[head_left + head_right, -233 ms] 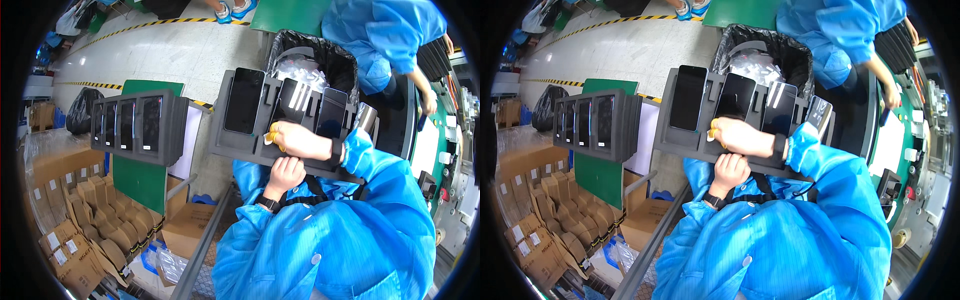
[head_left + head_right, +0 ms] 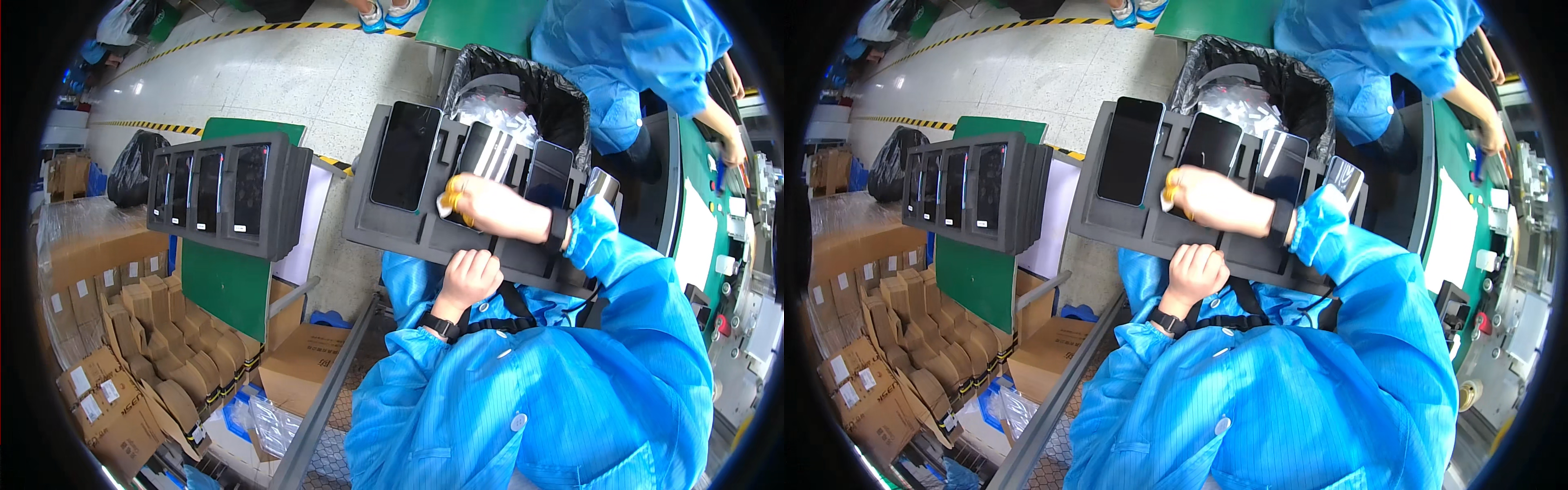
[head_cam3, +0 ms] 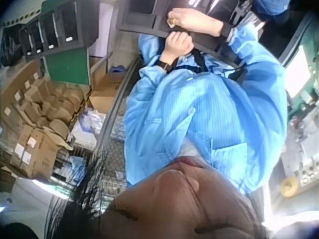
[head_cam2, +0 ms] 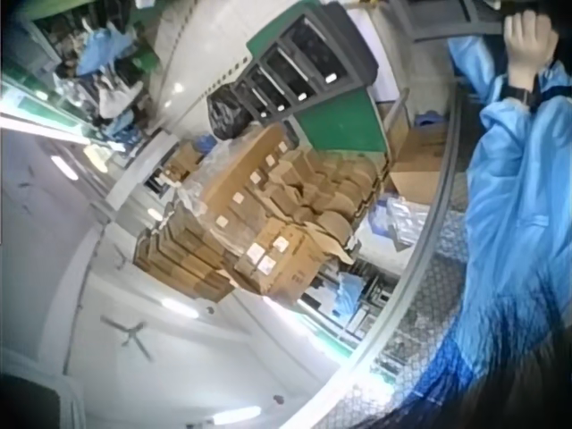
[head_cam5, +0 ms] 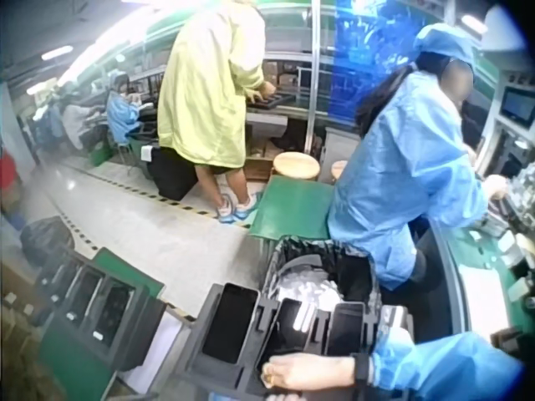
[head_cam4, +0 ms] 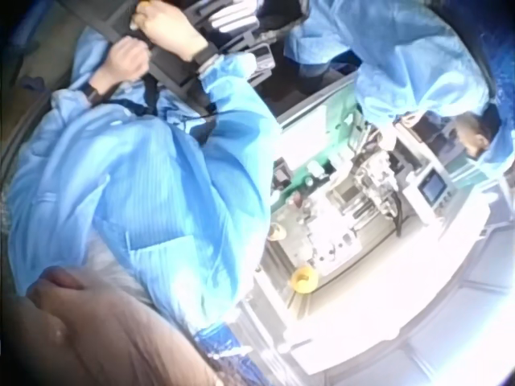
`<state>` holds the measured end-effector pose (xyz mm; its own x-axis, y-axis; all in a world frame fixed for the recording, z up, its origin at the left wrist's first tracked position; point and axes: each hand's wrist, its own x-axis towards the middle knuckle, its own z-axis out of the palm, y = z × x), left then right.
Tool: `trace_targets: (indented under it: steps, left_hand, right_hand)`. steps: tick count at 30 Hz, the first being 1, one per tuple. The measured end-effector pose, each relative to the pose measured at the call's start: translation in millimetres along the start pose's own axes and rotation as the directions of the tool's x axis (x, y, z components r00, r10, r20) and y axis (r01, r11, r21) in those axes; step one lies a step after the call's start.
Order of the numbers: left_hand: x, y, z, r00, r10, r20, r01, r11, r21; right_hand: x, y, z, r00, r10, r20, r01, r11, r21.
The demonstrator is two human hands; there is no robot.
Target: The person is cleaning the screens of several smartphones placed in a tray using a yellow cloth and cleaning fluid.
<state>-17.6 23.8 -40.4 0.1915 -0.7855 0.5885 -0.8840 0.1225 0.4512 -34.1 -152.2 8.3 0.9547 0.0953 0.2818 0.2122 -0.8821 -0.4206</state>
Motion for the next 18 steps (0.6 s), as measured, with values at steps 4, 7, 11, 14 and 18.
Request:
trace_targets:
  steps: [4, 7, 11, 14, 18]
  left_hand:
    - [0, 0, -1, 1.0, 0.004, -0.008, -0.004, 1.0, 0.008]
    - [-1, -2, 1, 1.0, 0.009, -0.023, -0.009, 1.0, -0.004]
    - [-2, -3, 3, 0.999, 0.003, -0.032, -0.003, 1.0, -0.011]
    - [-3, -3, 2, 1.0, -0.006, -0.023, 0.005, 1.0, -0.013]
    - [0, -2, 0, 1.0, -0.003, -0.011, 0.002, 1.0, -0.023]
  right_hand:
    - [-4, -7, -1, 0.971, -0.113, 0.21, 0.111, 0.994, 0.02]
    - [-15, -12, -19, 0.946, -0.213, 0.246, 0.215, 0.977, 0.02]
    - [-41, 5, -32, 0.915, -0.212, 0.342, 0.13, 0.96, 0.248]
    - [-23, 15, -49, 0.979, -0.085, 0.185, 0.051, 0.982, 0.181]
    - [8, 12, -31, 0.992, -0.053, 0.114, 0.039, 0.992, 0.117]
